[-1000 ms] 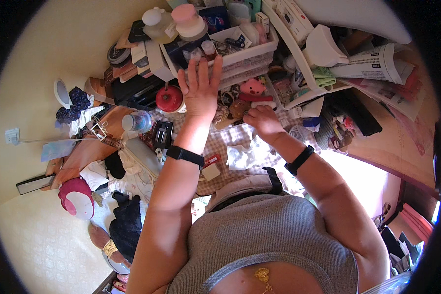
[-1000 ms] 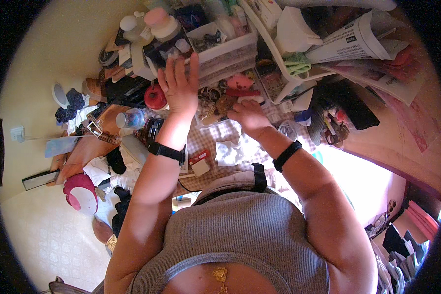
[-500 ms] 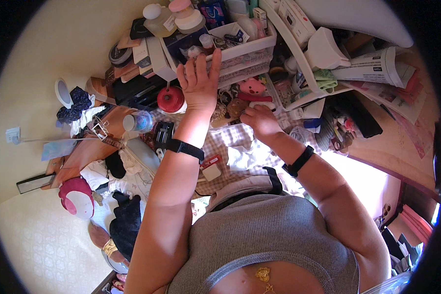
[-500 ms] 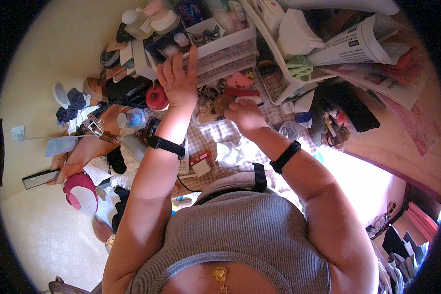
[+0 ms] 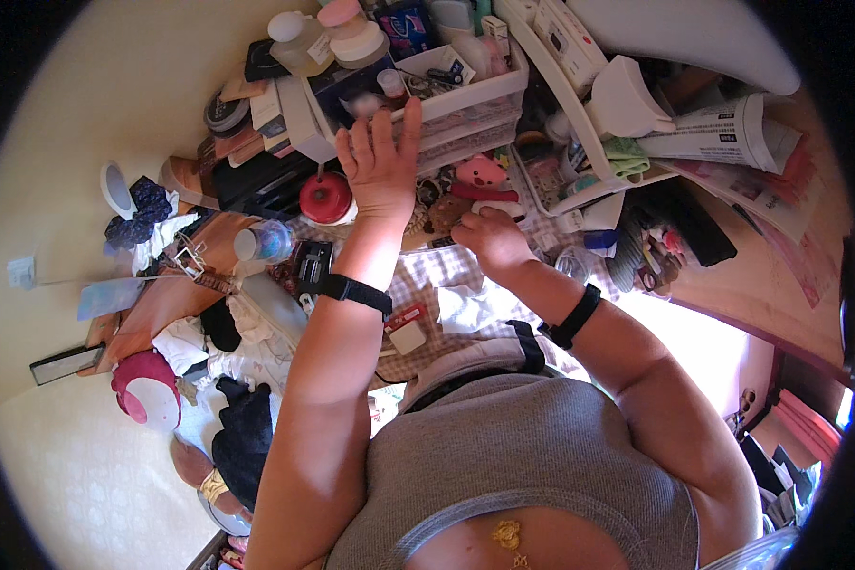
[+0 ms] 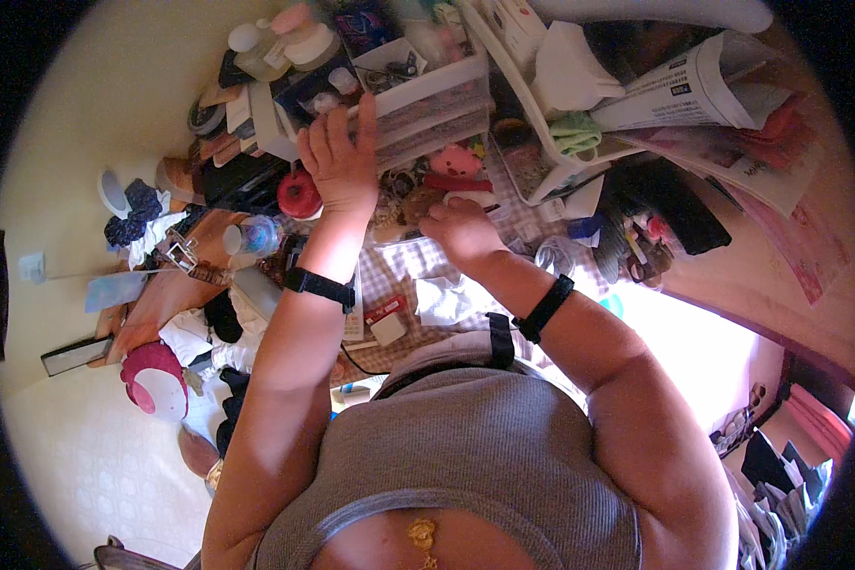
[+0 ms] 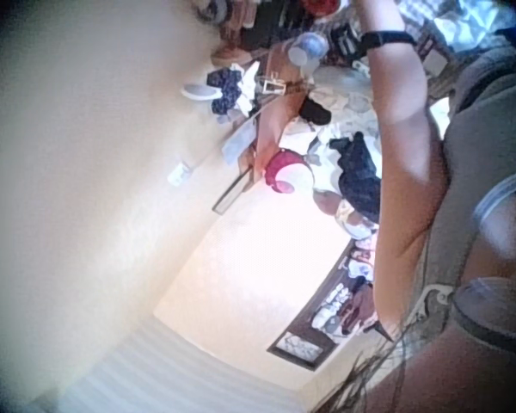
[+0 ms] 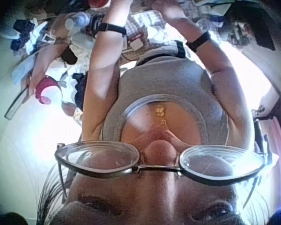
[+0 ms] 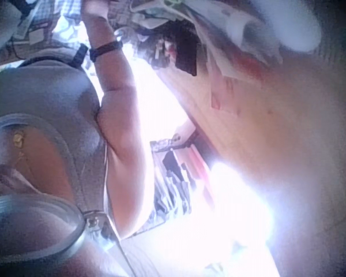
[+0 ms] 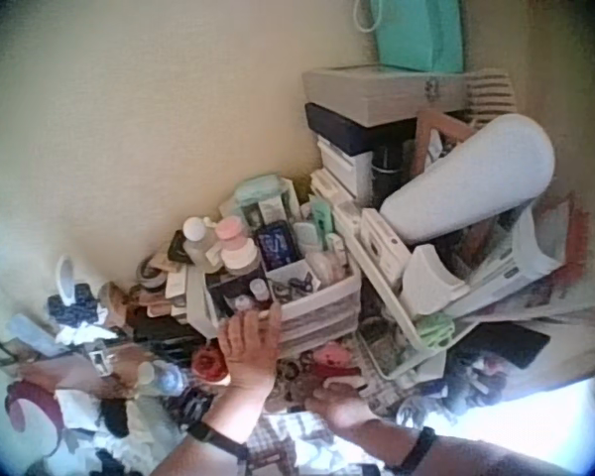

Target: The person organizes small items by placing them into a plastic container and sorting through others on a desk.

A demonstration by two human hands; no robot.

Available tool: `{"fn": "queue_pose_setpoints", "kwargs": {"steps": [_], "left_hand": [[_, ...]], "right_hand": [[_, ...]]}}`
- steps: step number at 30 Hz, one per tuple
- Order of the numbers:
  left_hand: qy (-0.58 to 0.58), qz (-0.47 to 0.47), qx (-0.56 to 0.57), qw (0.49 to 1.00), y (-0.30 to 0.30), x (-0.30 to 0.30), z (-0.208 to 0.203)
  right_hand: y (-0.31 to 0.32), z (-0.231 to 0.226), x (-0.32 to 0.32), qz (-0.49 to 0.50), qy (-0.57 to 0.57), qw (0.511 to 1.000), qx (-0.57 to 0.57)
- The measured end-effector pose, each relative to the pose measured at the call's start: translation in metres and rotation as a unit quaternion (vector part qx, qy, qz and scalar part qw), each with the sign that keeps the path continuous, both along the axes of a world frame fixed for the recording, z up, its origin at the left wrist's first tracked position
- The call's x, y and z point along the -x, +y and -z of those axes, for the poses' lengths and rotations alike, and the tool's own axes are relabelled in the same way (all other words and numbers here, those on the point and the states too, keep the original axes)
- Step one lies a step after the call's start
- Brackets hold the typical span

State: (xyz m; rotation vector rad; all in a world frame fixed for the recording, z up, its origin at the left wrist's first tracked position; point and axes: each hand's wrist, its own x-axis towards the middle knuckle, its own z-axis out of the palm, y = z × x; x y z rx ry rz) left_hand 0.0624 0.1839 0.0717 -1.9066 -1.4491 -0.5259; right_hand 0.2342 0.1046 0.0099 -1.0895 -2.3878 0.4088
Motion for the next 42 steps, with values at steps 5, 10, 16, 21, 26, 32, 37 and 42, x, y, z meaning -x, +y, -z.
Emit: {"fn": "queue_pose_setpoints", "kwargs": {"steps": [5,10,16,21,26,32,37,42], "left_hand": [[0.001,0.02,0.0,1.0,-0.001,0.001,-0.002],[0.022,0.029,-0.014,0.999,-0.01,0.006,0.01],[0.01,0.052,-0.001,0.999,-0.01,0.002,0.006],[0.021,0.043,-0.013,0.999,-0.011,0.005,0.006],[-0.003,0.049,0.022,0.999,-0.021,-0.001,-0.006],[-0.017,0.029,0.125,0.992,-0.044,-0.001,-0.015],[-0.061,0.052,0.114,0.99,-0.071,0.004,-0.02],[-0.119,0.083,0.162,0.976,-0.103,0.01,0.006]], "right_hand": [[-0.003,0.011,-0.025,0.002,-0.071,0.997,0.001],[-0.028,0.006,-0.026,-0.054,-0.033,0.997,0.04],[-0.036,0.011,-0.027,-0.012,-0.015,0.999,0.025],[-0.053,0.024,-0.026,-0.026,-0.047,0.997,0.046],[-0.057,0.017,-0.032,-0.035,-0.05,0.997,0.046],[-0.057,-0.009,-0.032,-0.012,-0.052,0.992,0.116],[-0.031,-0.016,-0.037,0.051,0.033,0.991,0.119],[-0.013,-0.018,-0.045,0.092,0.039,0.99,0.097]]}}
